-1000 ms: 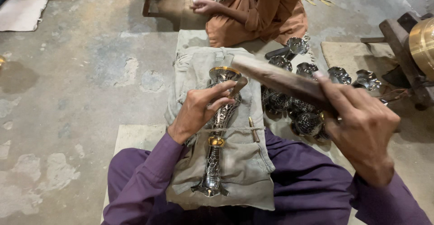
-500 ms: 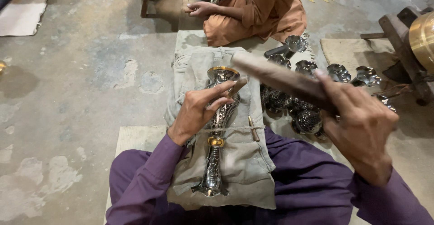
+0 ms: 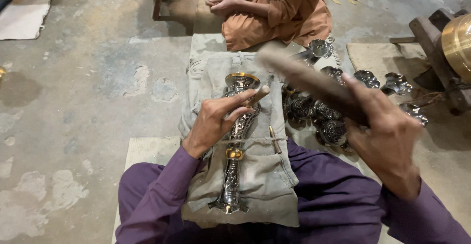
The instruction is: The person sits on the floor with a silver vase resting on a cloth cushion on their lap. They hold a punch against the vase's engraved surface and repeatedly strike it with a wooden mallet, repositioning the punch to work different areas of the pattern, briefly retie the securing cord, then resume hammering.
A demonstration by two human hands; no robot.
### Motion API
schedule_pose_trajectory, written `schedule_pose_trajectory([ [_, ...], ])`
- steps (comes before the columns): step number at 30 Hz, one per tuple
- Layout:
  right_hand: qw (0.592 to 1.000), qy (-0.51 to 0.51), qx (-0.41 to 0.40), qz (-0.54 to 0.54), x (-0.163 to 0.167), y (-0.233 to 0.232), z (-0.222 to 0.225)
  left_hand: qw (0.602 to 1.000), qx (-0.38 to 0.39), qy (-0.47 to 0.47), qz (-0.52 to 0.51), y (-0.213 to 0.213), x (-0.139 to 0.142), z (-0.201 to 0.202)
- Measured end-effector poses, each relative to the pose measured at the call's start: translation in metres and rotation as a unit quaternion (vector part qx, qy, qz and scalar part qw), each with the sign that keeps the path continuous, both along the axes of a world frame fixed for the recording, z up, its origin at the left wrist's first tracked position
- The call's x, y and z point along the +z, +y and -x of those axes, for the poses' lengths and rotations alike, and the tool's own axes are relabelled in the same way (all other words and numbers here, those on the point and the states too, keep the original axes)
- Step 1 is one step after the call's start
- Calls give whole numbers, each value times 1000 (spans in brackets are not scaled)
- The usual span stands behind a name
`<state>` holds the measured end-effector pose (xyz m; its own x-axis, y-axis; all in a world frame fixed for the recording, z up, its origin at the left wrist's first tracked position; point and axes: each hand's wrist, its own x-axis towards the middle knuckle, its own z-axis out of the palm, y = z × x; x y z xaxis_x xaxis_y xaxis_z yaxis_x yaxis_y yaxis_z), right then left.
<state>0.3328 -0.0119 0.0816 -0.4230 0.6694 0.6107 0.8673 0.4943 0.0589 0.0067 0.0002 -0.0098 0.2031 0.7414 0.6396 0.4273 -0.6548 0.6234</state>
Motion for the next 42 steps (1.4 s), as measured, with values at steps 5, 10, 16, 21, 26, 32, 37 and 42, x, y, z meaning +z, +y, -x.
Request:
schedule_pose_trajectory([
  [5,999,-5,13,33,-3,3,-2,1000,-2,-1,-16,-2,3,-1],
  [10,988,88,64,107,-8,7,-2,1000,0,3,-6,-3,6,-1],
  [16,994,67,64,53,-6,15,10,1000,-16,-3,-8,-4,5,1],
  [21,999,3,18,33,3,25,33,1000,-6,7,-13,-1,1,2],
  [26,995,-2,20,103,10,14,47,1000,-8,12,-1,1,-5,3],
  [32,986,72,24,149,13,24,44,986,-32,-163,33,-3,-12,8],
  [37,992,4,65,107,3,30,30,992,-56,-102,48,10,-11,13],
  [42,973,-74,-18,220,-13,30,23,992,-71,-81,61,12,0,15],
])
